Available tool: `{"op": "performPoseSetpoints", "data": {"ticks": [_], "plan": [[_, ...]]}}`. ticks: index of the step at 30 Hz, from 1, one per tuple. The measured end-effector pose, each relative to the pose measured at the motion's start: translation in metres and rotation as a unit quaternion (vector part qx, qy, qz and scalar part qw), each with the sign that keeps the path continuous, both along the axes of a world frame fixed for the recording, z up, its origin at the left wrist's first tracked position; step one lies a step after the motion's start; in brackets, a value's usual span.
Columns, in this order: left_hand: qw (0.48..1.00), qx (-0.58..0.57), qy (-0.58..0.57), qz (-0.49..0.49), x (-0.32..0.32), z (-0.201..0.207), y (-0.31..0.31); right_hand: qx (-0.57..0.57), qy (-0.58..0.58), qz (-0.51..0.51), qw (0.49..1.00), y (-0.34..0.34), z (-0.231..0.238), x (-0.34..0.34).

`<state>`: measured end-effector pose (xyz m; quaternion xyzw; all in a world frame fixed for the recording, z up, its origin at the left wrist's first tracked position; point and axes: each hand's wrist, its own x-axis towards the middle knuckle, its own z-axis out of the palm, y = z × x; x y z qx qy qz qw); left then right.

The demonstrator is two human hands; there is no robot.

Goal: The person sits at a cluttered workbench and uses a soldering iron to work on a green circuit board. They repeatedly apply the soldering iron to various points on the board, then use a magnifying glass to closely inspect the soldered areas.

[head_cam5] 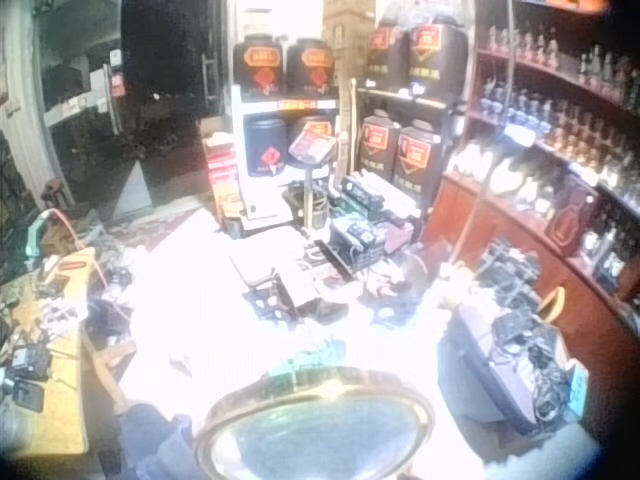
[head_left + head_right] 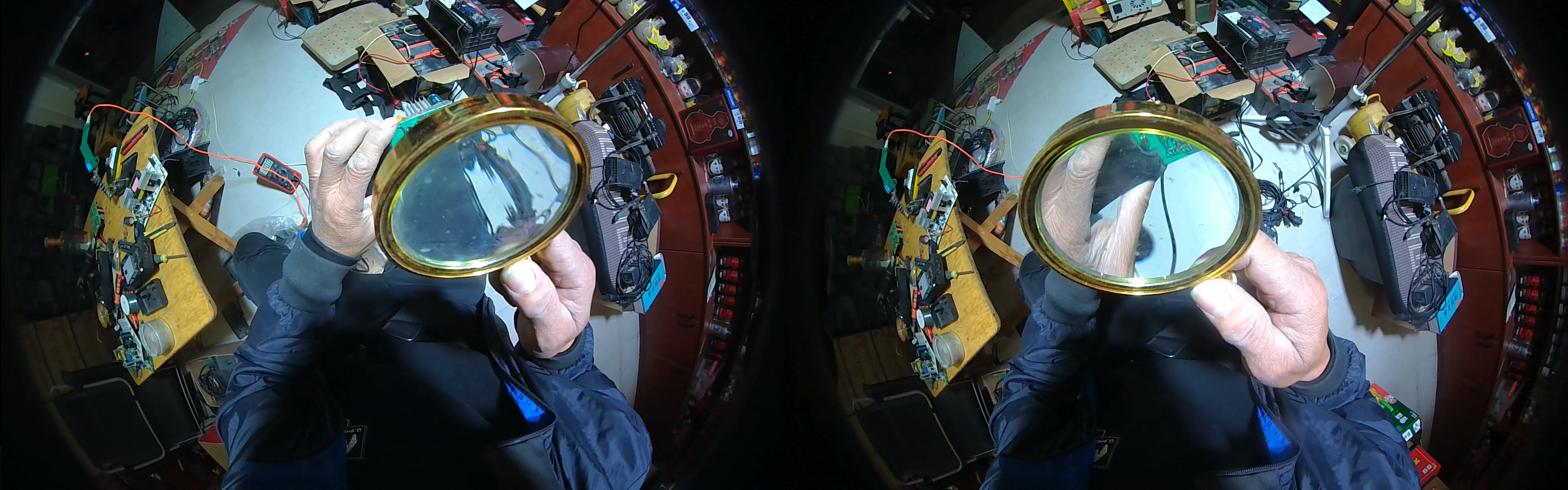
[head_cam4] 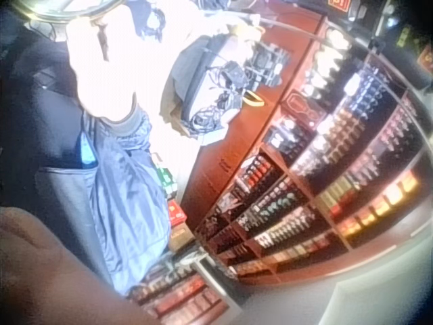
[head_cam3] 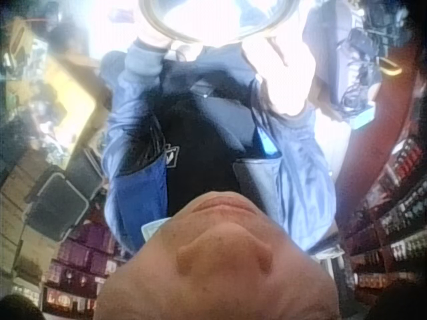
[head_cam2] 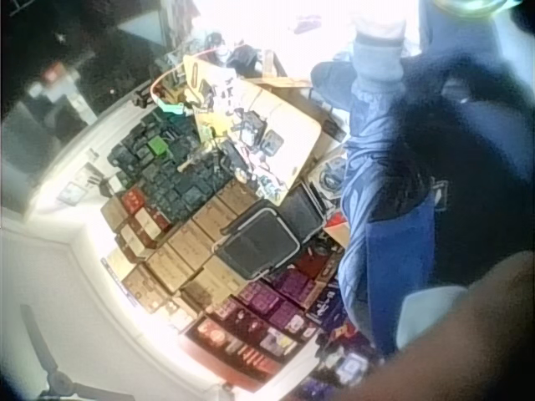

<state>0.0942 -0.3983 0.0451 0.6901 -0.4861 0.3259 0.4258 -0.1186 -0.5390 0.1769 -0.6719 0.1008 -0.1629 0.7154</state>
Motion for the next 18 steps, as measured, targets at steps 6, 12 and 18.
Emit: {"op": "performPoseSetpoints", "data": {"ticks": [6,12,18], "plan": [[1.000,0.004,0.005,0.000,-0.0006,-0.0017,0.0002,0.009,-0.009,0.007,1.000,-0.0013,-0.0007,0.0003],[1.000,0.004,0.000,-0.001,0.0001,-0.0019,-0.0001,0.009,-0.003,0.007,1.000,-0.0016,-0.0006,-0.0006],[1.000,0.002,0.002,-0.002,0.0000,-0.0026,-0.0002,0.008,-0.011,0.011,1.000,-0.0020,-0.0018,0.0003]]}}
